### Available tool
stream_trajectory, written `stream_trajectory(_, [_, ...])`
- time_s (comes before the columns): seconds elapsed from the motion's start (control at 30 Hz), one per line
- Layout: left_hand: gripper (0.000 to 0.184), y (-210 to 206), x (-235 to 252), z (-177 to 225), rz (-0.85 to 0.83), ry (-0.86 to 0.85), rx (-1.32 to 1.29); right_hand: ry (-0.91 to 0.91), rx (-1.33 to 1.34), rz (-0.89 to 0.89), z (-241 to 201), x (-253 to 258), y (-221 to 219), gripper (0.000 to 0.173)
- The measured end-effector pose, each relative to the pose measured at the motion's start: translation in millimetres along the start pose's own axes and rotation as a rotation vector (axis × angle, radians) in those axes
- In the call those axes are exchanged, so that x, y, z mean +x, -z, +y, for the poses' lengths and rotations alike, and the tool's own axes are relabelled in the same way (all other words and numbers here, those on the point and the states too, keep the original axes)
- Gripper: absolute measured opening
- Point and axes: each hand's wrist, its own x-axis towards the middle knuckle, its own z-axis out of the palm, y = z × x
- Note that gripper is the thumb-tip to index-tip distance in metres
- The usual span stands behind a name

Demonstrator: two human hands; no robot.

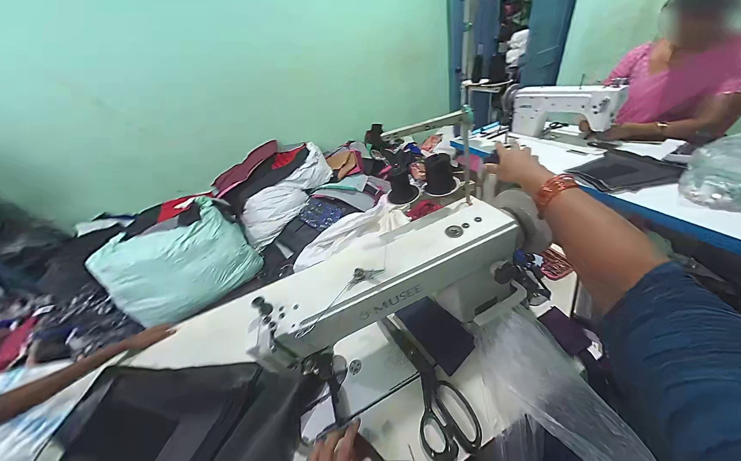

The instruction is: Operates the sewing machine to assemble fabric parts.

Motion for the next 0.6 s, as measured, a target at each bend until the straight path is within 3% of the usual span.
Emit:
stream_trajectory(0.17, [0.051,-18.0,-5.2,-2.5,0.156,0.006,0.019,0.308,0.171,0.308,-43.8,-39.0,33.5,0.050])
stream_trajectory(0.23, [0.052,-25.2,-4.3,-1.6,0.225,0.000,0.044,0.429,0.227,0.308,-73.2,-84.7,45.6,0.048])
stream_trajectory(0.37, [0.044,-16.3,-0.3,5.0,0.177,0.003,-0.049,0.801,0.211,0.216,-103.0,-196.1,36.3,0.042])
stream_trajectory(0.47, [0.040,-11.5,-0.7,4.4,0.169,-0.006,-0.167,0.979,0.245,-0.168,-117.4,-294.8,20.8,0.031])
stream_trajectory(0.6, [0.034,14.4,2.8,-8.7,0.203,-0.098,-0.323,0.870,0.453,-0.904,-117.5,-404.0,-26.8,0.028])
